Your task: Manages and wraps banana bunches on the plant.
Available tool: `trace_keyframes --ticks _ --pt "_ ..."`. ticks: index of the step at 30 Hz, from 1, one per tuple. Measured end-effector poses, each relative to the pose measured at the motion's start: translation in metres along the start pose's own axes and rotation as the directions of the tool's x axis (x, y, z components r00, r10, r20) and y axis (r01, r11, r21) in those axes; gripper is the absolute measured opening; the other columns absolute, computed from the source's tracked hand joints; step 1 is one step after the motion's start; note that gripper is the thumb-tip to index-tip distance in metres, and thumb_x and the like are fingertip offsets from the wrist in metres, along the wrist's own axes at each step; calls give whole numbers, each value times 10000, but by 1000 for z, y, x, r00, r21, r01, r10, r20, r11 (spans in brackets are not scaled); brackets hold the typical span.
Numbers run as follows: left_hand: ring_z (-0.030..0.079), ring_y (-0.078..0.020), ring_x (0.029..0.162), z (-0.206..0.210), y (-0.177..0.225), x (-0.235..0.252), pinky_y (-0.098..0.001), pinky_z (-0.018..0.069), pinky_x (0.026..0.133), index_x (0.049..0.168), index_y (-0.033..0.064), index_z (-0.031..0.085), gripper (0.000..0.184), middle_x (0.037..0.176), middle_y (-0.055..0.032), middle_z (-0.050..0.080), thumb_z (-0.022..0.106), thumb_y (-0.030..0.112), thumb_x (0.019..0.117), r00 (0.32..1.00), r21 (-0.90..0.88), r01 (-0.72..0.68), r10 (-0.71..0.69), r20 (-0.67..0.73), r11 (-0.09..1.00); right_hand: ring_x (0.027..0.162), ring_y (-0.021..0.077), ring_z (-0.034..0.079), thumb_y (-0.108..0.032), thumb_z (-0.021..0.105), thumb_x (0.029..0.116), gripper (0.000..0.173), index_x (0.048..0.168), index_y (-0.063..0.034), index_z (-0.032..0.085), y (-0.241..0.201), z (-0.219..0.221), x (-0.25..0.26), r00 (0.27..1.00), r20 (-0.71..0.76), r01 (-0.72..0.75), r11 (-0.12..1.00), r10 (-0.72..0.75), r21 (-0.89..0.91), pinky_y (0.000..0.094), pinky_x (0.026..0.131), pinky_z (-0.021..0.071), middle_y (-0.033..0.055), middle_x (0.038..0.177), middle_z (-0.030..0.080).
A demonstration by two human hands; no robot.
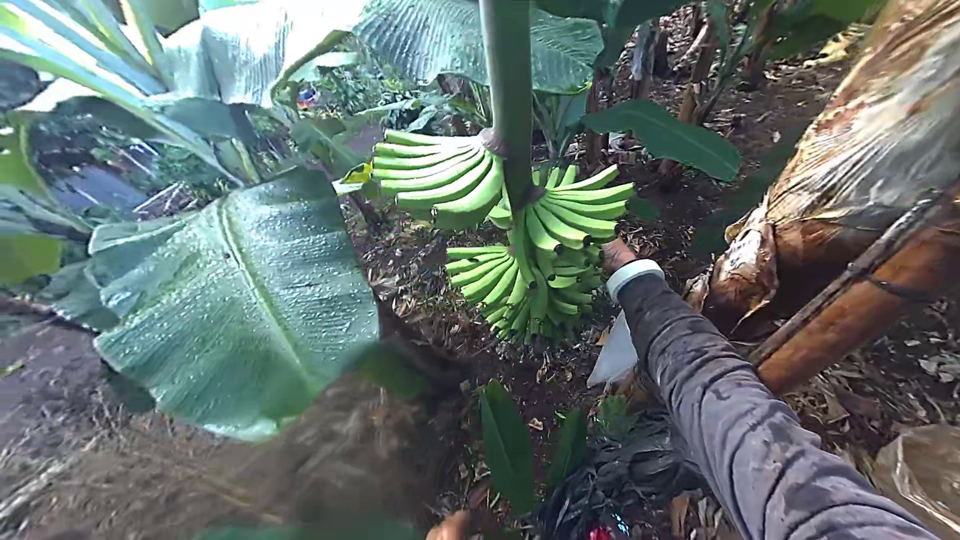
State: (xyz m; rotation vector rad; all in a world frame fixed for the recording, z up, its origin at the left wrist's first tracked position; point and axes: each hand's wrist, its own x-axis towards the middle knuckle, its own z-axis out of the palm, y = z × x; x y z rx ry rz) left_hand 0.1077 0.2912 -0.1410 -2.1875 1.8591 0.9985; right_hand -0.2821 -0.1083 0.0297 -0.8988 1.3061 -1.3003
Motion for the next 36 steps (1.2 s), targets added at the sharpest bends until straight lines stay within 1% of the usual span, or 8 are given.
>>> trace_keyframes --ticks 7,12,15,18,23,30,33,36 --pt "727 -193 1020 -61 91 52 -467 584 969 1286 131 702 389 1131 -61 750 670 365 976 912 -50 -357 337 -236 933 868 122 590 -151 453 1079 276 1340 -84 519 -7 26 -5 997 66 -30 997 25 76 314 727 525 74 1066 605" --pt "726 -104 968 -98 119 99 -366 610 923 1213 113 736 298 1087 -30 757 643 301 1001 642 -147 -505 256 -723 850 1067 197 535 -24 422 1061 414 1474 -46 393 -6 35 -33 986 -92 -134 989 139 59 383 878 492 162 1320 513" --pt "704 -155 982 -125 144 118 -363 598 905 1316 63 666 456 1143 -98 715 636 392 1001 504 -125 -496 168 -847 859 1182 274 542 -203 414 1102 398 1456 -24 443 14 28 -30 955 -253 -148 988 153 40 472 959 487 205 1383 517" --pt "679 -274 1132 -149 174 124 -488 550 1007 1477 46 512 808 1287 -173 665 659 615 923 675 -137 -373 167 -718 918 1339 414 489 -300 408 1093 489 1401 67 506 53 3 -5 913 -380 -209 970 148 -125 614 1071 423 301 1443 492" --pt "734 -281 904 -148 212 145 -542 585 855 994 105 748 336 908 -94 748 668 428 951 741 -10 -372 290 -606 928 1263 354 560 -451 322 1092 554 1352 -34 578 72 -15 -32 765 -637 -113 994 93 9 602 993 481 210 1363 581" --pt "735 -231 882 -156 198 180 -525 581 871 988 125 796 193 913 -77 767 643 242 988 730 -178 -566 388 -563 805 903 280 595 -460 412 1094 524 1267 -9 616 65 24 -150 864 -496 -154 984 92 -87 504 770 519 193 1104 618" --pt "678 -146 653 -155 178 192 -363 600 641 1005 88 768 193 804 -48 725 644 237 1008 867 -668 -488 225 -444 562 565 143 446 -502 420 1087 549 1057 -15 673 65 32 -166 959 -274 -166 930 75 -327 348 536 431 57 751 515" --pt "645 -174 598 -147 196 178 -329 575 549 1110 13 697 317 817 -100 696 555 294 1070 966 -950 -196 214 -145 242 860 239 618 -464 497 1070 527 1128 18 702 60 37 -159 994 -65 -108 877 88 -468 443 815 516 174 1000 671"
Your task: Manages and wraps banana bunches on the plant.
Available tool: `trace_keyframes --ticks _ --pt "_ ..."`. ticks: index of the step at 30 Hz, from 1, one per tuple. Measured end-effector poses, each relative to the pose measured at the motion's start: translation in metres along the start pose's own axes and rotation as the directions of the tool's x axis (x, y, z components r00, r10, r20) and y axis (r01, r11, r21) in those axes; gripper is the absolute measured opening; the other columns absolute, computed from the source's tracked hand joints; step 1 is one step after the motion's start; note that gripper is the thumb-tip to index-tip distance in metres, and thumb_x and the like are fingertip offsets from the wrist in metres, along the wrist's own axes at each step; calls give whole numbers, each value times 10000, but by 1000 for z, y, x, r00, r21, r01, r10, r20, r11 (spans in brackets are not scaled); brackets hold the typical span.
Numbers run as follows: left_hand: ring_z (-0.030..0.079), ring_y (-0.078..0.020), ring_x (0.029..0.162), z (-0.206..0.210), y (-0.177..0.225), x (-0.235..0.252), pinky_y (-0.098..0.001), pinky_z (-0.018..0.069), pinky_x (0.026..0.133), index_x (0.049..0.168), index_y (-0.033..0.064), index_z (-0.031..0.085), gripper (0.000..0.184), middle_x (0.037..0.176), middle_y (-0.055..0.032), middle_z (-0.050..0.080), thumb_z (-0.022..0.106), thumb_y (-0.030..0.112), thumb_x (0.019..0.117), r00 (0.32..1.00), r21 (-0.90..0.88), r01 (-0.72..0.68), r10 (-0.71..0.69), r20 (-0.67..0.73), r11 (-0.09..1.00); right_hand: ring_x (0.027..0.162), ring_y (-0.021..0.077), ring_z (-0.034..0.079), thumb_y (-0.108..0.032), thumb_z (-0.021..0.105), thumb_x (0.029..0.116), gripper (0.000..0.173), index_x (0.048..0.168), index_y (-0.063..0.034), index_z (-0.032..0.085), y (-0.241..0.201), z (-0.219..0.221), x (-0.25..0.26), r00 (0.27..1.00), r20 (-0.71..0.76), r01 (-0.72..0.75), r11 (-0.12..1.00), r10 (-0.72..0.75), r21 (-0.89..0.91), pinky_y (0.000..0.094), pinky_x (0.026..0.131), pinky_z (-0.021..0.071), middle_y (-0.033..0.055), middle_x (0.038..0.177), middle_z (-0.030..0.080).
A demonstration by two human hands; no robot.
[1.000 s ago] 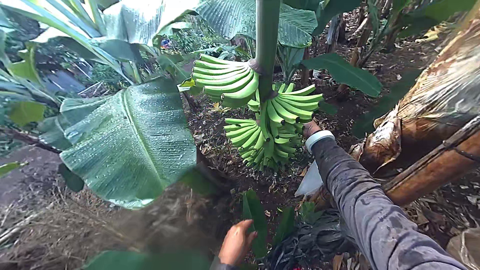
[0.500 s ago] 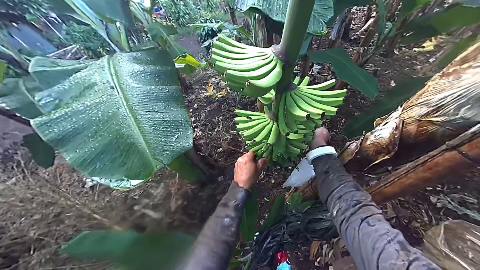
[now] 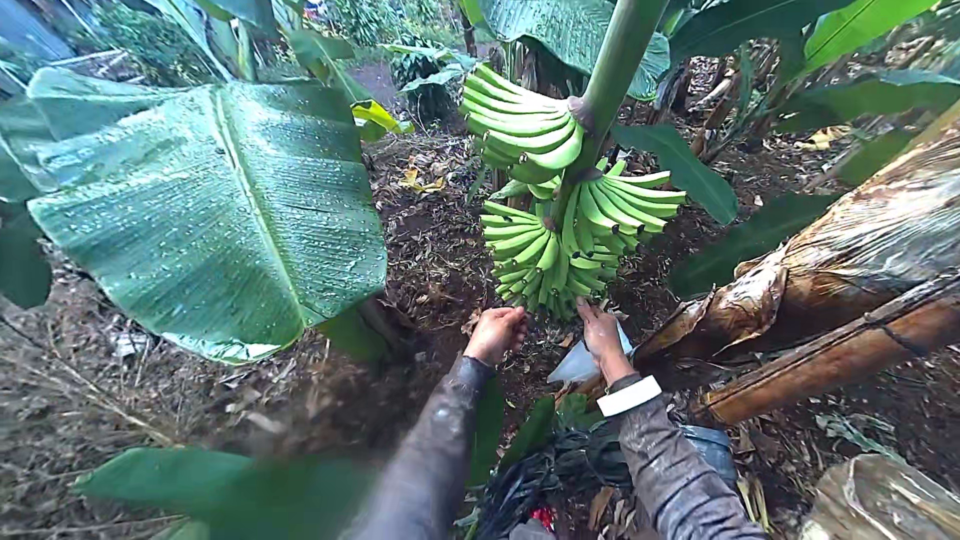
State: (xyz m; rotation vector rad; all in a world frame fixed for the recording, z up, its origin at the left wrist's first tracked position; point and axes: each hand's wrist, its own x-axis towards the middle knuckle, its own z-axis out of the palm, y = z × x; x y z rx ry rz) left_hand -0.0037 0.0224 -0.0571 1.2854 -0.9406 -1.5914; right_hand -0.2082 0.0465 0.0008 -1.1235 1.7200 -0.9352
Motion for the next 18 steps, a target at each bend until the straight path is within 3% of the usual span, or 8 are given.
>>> trace_keyframes --ticks 2,6,9,11,12,14,16,18 --pt "653 -175 596 18 2 4 -325 588 552 1147 23 663 385 845 -105 691 595 389 1047 999 -10 48 -49 -11 999 955 256 633 -424 556 1053 470 1142 14 699 -2 7 7 996 79 28 1000 -28 -5 460 886 515 191 1074 681" --pt "569 -141 492 33 1 19 -320 521 499 905 22 703 355 644 -58 625 670 363 999 995 311 -81 94 -26 947 885 214 622 -274 609 1045 302 1051 17 690 0 11 20 982 141 133 990 -126 -38 426 842 522 150 975 665" --pt "672 -178 712 13 -4 11 -461 571 753 891 89 744 320 766 -53 702 619 354 1019 938 646 -330 316 142 688 946 217 645 -211 558 1070 279 1098 29 697 9 7 21 964 171 211 977 -202 -37 424 902 526 167 1023 687" --pt "713 -195 878 -4 -17 -3 -512 571 887 958 121 774 284 889 -55 744 616 350 1016 908 729 -357 400 124 584 912 234 656 -218 543 1077 297 1045 32 700 21 5 21 945 213 279 952 -249 -123 445 885 533 168 963 691" --pt "718 -184 893 -10 -24 -10 -501 574 894 973 133 778 290 902 -46 750 607 363 1017 914 739 -307 402 54 599 914 258 662 -238 535 1078 319 1022 29 701 25 5 16 941 240 292 933 -241 -211 471 888 532 176 951 692" --pt "697 -189 822 -12 -35 -18 -490 570 816 987 130 754 386 871 -56 724 565 465 1021 953 700 -162 293 -71 695 1061 325 668 -308 479 1088 392 1116 12 704 24 7 -11 942 327 213 878 -69 -428 539 987 507 212 1090 700" --pt "717 -244 779 -1 -42 -16 -519 608 768 1069 101 744 513 901 -105 732 564 576 996 990 612 -39 114 -85 790 1199 368 627 -392 402 1106 497 1235 3 674 20 10 -49 898 418 136 822 133 -553 576 1056 460 240 1241 666" --pt "691 -232 688 17 -48 -7 -478 604 696 1049 86 747 468 853 -101 722 639 536 977 994 520 -36 84 -68 853 1260 368 593 -524 404 1083 613 1290 -7 661 17 9 -73 892 399 46 837 211 -545 576 1090 426 241 1305 644"
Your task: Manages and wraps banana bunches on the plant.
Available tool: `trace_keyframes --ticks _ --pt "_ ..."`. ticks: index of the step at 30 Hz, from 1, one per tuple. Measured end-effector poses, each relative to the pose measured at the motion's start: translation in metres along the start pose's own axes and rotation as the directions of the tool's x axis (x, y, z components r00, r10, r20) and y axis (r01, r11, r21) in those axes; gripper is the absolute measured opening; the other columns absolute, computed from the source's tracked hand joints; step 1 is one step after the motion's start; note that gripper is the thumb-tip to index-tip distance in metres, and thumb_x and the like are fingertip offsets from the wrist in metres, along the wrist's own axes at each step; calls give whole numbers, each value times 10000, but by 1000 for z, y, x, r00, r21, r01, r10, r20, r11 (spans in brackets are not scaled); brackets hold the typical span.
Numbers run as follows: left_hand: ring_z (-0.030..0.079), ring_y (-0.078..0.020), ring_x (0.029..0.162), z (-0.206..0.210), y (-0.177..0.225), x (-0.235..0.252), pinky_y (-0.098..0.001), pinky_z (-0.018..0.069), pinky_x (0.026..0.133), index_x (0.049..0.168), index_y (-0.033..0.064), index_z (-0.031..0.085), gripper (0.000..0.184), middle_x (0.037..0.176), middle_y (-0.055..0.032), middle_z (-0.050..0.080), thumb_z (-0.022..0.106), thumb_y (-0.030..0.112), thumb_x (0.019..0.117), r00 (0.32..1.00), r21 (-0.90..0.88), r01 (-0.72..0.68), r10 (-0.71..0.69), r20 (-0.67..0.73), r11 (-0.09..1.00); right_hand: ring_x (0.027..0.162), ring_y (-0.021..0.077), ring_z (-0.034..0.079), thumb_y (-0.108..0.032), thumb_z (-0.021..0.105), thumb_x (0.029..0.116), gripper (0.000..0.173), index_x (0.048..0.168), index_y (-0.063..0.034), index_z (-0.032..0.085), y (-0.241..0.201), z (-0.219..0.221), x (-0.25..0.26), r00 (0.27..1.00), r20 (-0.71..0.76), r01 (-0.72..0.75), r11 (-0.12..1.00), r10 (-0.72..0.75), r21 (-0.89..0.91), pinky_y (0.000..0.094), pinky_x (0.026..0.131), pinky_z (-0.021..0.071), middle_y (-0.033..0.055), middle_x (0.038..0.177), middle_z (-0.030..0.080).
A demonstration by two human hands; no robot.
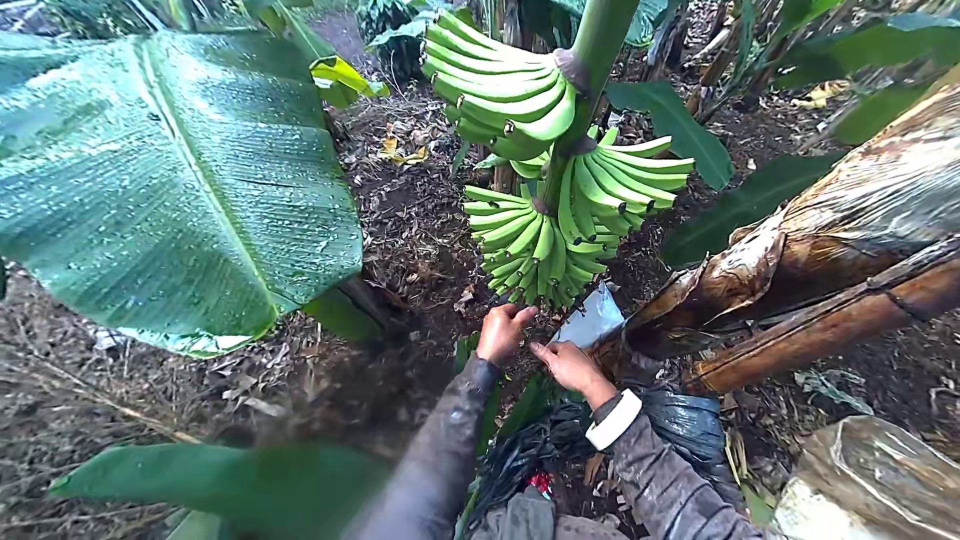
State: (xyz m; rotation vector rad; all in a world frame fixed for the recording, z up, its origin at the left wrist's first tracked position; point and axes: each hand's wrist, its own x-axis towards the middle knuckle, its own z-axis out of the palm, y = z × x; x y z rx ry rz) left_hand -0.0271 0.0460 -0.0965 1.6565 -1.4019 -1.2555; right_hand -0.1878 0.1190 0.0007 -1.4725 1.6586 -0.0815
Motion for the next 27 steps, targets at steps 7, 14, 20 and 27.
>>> trace_keyframes --ticks 7,14,20,27 --pt "705 -125 839 11 -31 0 -428 566 863 917 147 771 303 854 -12 745 605 379 1016 917 203 -373 393 -70 905 915 230 710 -530 543 1035 566 1214 -6 661 1 -5 44 953 -171 -70 735 248 675 411 806 574 137 1065 733" --pt "572 -149 512 41 25 4 -323 526 504 1012 14 703 368 729 -85 654 654 379 1015 995 -489 91 -102 4 867 857 236 662 -475 449 1087 534 1252 2 623 5 -12 70 947 -262 96 614 185 783 400 775 563 168 1045 670" --pt "694 -198 837 32 -19 16 -485 556 843 919 113 749 321 852 -60 724 586 368 1025 978 38 -204 205 -35 978 780 182 675 -383 480 1096 422 1246 -19 631 4 -29 75 935 -273 81 614 225 785 340 707 574 117 977 699" --pt "667 -223 672 6 -25 4 -382 611 613 1285 6 565 361 982 -152 676 652 237 1022 991 -780 34 -124 -57 625 828 148 664 -168 515 1084 261 1134 34 673 11 -24 82 947 -320 121 916 8 382 319 801 565 119 962 692"
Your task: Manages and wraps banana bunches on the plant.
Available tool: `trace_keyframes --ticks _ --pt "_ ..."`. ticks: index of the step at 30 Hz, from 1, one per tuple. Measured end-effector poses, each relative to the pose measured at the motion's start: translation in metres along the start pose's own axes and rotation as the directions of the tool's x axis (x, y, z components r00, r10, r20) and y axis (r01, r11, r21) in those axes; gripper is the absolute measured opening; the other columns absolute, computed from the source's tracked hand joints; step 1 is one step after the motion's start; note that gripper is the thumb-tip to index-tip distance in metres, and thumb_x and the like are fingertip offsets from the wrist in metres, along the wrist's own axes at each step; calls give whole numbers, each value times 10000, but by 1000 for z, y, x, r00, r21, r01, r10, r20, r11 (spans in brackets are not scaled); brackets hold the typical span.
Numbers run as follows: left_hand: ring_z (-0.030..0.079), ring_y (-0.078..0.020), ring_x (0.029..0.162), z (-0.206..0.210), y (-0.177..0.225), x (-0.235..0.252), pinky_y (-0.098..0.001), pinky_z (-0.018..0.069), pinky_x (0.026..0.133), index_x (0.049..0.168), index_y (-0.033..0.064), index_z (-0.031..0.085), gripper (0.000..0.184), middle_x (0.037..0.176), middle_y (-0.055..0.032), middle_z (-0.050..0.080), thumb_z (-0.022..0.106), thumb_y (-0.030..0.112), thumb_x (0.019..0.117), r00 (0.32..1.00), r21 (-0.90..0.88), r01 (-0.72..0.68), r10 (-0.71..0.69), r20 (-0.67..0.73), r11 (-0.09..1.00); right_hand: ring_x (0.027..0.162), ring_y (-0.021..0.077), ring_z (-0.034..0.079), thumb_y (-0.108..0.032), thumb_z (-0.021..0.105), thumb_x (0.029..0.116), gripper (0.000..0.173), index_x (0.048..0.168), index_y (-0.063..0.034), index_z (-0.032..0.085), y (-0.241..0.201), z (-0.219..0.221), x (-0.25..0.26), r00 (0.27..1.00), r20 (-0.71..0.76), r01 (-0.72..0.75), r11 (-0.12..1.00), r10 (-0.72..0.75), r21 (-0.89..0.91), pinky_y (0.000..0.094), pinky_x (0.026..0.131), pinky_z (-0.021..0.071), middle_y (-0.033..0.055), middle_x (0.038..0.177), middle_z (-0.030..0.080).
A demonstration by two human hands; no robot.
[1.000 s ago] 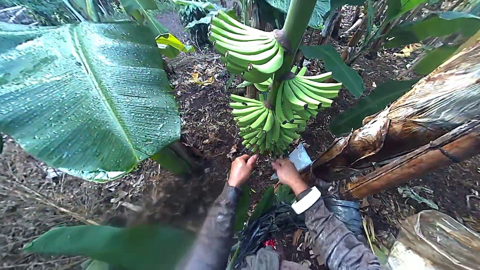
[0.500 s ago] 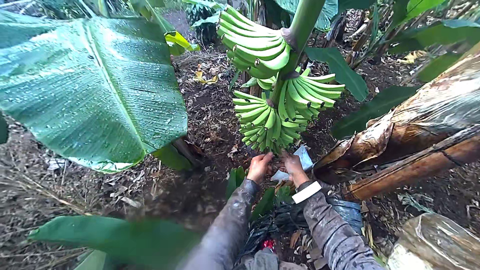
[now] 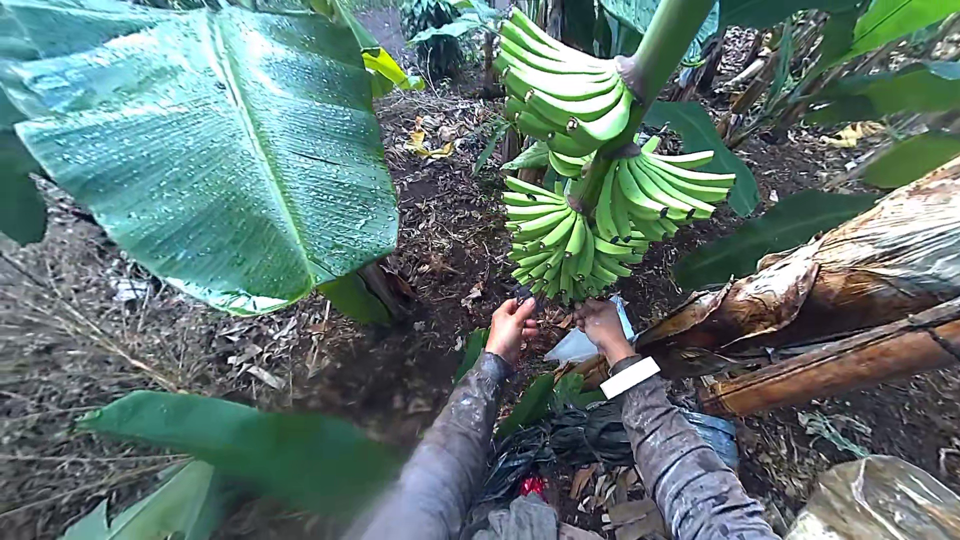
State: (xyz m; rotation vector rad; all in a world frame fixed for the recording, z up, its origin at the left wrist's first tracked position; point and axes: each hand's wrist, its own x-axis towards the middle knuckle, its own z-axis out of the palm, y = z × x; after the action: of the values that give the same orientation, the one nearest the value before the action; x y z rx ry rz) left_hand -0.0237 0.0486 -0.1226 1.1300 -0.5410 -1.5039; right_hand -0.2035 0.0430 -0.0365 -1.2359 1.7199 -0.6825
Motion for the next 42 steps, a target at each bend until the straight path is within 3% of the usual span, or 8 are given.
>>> trace_keyframes --ticks 6,11,16,21,26,29,34,42 --pt "636 -154 541 -14 18 21 -315 568 520 1054 32 709 266 753 -87 698 581 265 1063 992 379 -123 106 64 917 1049 308 688 -486 537 1042 508 1076 -20 735 -23 11 -25 995 92 74 906 -39 -416 534 986 515 184 1083 719" --pt "640 -188 620 -26 -16 29 -347 591 587 1144 -31 633 203 807 -127 664 620 136 1029 986 -91 -163 166 32 983 779 175 706 -363 446 1102 452 1020 -14 721 -22 32 -19 998 55 48 977 -37 -210 392 800 591 86 875 728" --pt "651 -211 637 -3 2 42 -381 611 613 1324 15 595 365 903 -164 675 688 104 982 937 -326 -332 269 -225 885 963 288 710 -320 468 1081 393 1107 -16 715 -42 32 -58 978 108 209 827 -179 -522 508 912 545 160 1008 731" --pt "589 -157 569 -6 8 49 -310 564 553 1057 -22 641 137 755 -93 619 606 107 1032 970 -410 -230 173 -171 883 1324 315 569 -209 630 979 400 1331 -22 663 -33 53 -38 625 114 680 466 -773 -566 437 1127 469 169 1385 620" --pt "648 -187 614 6 30 44 -350 587 589 1154 -2 697 300 818 -135 705 782 127 897 907 -134 -421 412 -92 897 1483 429 367 -165 592 958 739 1582 66 272 -70 59 -10 815 249 508 441 -523 -739 536 1221 311 273 1602 366" --pt "592 -143 551 18 52 47 -317 530 527 1113 63 753 253 813 -84 716 804 192 901 890 41 -448 450 -67 893 1369 406 516 -167 618 925 763 1601 -26 293 -92 53 -1 892 291 435 480 -347 -761 564 1120 431 240 1529 477" --pt "534 -116 515 7 43 56 -246 482 467 1126 2 657 195 742 -80 614 633 167 1026 982 -439 -184 145 -120 880 1399 370 500 -177 552 992 705 1631 -96 265 -92 51 7 897 298 430 489 -326 -759 545 1134 426 158 1639 362" --pt "500 -93 508 12 74 68 -255 439 457 1096 121 713 231 752 -23 635 712 318 976 968 -40 -237 233 -95 971 1512 302 362 -111 429 1029 622 1632 -101 273 -68 53 6 877 306 443 377 -370 -813 501 1234 290 110 1674 315"
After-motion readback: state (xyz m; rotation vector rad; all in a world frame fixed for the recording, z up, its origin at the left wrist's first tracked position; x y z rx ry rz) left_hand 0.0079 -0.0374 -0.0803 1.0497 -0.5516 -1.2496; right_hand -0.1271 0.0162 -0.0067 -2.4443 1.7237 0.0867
